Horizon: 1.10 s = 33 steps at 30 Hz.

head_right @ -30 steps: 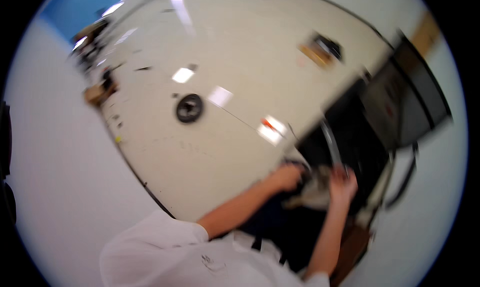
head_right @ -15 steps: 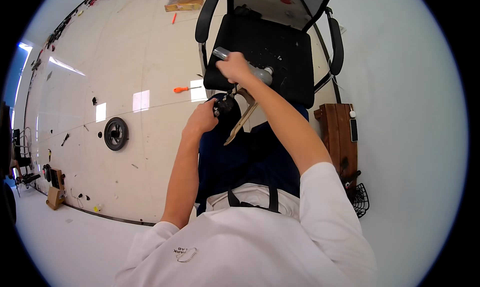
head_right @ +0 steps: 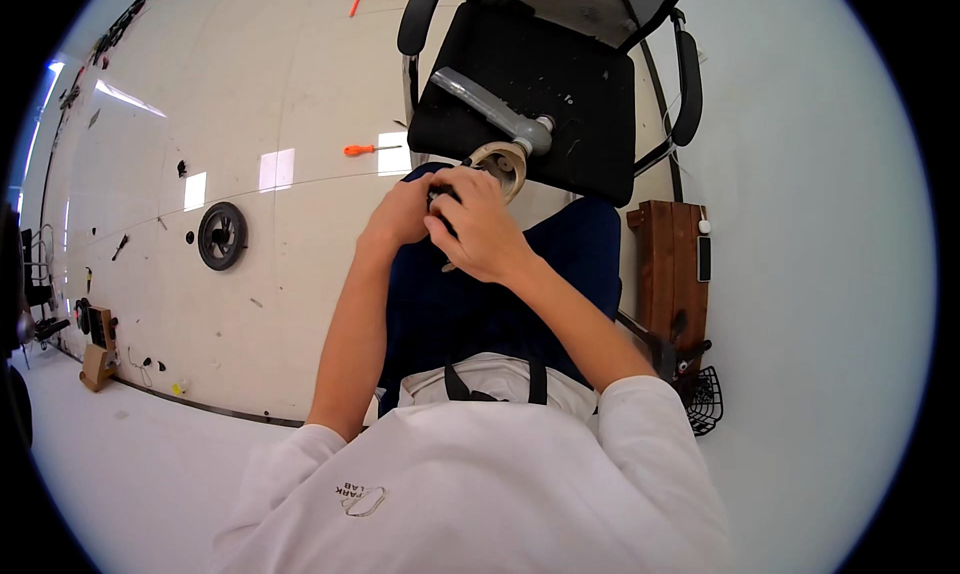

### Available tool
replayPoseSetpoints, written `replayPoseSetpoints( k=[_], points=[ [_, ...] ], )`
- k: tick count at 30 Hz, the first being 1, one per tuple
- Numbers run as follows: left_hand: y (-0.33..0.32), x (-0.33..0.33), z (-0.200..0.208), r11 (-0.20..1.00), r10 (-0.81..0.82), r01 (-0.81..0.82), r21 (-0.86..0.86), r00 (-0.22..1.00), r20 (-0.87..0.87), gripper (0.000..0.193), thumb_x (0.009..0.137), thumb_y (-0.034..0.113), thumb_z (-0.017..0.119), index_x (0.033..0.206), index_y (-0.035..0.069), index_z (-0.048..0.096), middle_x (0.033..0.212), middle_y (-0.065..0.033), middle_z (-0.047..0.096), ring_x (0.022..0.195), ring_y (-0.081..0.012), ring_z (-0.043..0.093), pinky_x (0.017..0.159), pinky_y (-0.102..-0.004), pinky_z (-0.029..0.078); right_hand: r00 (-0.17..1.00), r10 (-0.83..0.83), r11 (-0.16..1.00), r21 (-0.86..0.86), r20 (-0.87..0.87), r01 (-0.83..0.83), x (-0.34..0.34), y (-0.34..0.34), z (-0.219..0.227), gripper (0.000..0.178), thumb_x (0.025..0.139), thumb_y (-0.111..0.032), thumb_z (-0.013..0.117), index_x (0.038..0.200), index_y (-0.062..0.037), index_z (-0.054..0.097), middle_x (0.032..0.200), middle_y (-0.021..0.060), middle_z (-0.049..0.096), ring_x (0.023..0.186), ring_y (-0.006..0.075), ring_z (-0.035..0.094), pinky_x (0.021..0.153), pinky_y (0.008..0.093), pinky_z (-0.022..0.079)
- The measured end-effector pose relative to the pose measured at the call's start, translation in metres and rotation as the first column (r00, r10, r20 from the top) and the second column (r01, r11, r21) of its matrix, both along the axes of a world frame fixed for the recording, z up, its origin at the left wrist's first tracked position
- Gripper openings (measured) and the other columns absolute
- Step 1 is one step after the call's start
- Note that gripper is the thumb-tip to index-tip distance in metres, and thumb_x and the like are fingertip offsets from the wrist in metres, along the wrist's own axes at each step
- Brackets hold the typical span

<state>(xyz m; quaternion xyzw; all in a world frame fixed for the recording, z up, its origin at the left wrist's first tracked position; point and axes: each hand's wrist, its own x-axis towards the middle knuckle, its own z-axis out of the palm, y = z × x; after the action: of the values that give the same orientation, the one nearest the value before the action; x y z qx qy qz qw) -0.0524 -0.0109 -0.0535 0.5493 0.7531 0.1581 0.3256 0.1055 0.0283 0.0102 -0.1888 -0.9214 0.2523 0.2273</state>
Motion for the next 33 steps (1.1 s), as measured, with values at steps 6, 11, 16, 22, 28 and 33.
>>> replayPoseSetpoints(
  k=[6,11,16,22,28,33],
  points=[
    [-0.003,-0.001,0.011,0.998,0.06,-0.061,-0.028,0.998,-0.026,0.044,0.074,0.006,0.063,0.117,0.006,0.058,0.102,-0.0221,0.066,0.1,-0.0397,0.062,0.086,-0.047,0.051,0.904,-0.396,0.864,-0.398,-0.159,0.309,0.042,-0.018,-0.031,0.031,0.084,-0.012,0.063,0.112,0.0004,0.063,0.118,0.0163,0.058,0.111,0.0295,0.054,0.096,0.038,0.043],
    [0.0,-0.002,0.007,0.991,0.108,-0.107,-0.083,0.994,-0.002,0.05,0.074,0.003,0.06,0.123,0.007,0.057,0.104,-0.0223,0.066,0.101,-0.0387,0.062,0.088,-0.0455,0.051,0.84,-0.542,0.461,-0.848,-0.036,0.261,0.098,0.023,-0.06,0.021,0.091,-0.01,0.063,0.101,0.0073,0.067,0.083,0.0114,0.068,0.07,0.0143,0.065,0.065,0.0261,0.054],
    [0.0,0.003,0.012,0.993,0.096,-0.097,-0.071,0.995,-0.007,0.051,0.075,0.001,0.058,0.126,0.006,0.056,0.105,-0.023,0.066,0.101,-0.0385,0.062,0.088,-0.0449,0.051,0.751,-0.66,0.216,-0.965,-0.035,0.146,0.073,0.105,-0.059,0.025,0.086,-0.011,0.07,0.103,0.0068,0.065,0.084,0.0098,0.067,0.073,0.0154,0.065,0.073,0.0289,0.056],
    [-0.003,0.01,0.007,0.993,0.103,-0.106,-0.052,0.994,-0.045,0.053,0.075,0.002,0.06,0.128,0.005,0.055,0.105,-0.0232,0.066,0.1,-0.0385,0.062,0.086,-0.0445,0.052,0.905,-0.417,0.431,-0.86,0.078,0.273,-0.041,0.141,-0.009,0.029,0.084,-0.01,0.068,0.108,0.0039,0.066,0.083,0.0053,0.067,0.068,0.0091,0.06,0.06,0.0196,0.047],
    [0.0,-0.014,-0.051,0.987,0.033,-0.044,0.152,0.997,0.074,0.046,0.075,0.006,0.063,0.121,0.005,0.057,0.104,-0.0227,0.066,0.098,-0.0394,0.063,0.084,-0.0459,0.052,0.993,0.104,0.991,-0.077,-0.058,-0.108,-0.073,0.052,0.013,0.017,0.077,-0.011,0.065,0.089,-0.0003,0.069,0.083,0.0134,0.067,0.074,0.0288,0.065,0.066,0.034,0.052],
    [0.0,0.0,0.008,0.996,0.08,-0.079,-0.032,0.997,0.015,0.046,0.074,0.003,0.06,0.12,0.003,0.057,0.1,-0.0238,0.066,0.098,-0.0409,0.061,0.084,-0.0452,0.051,0.981,0.189,0.981,-0.043,0.032,-0.187,0.004,0.014,0.018,0.016,0.076,-0.004,0.07,0.092,-0.0029,0.068,0.096,0.009,0.068,0.086,0.026,0.066,0.074,0.0331,0.053]
  ],
)
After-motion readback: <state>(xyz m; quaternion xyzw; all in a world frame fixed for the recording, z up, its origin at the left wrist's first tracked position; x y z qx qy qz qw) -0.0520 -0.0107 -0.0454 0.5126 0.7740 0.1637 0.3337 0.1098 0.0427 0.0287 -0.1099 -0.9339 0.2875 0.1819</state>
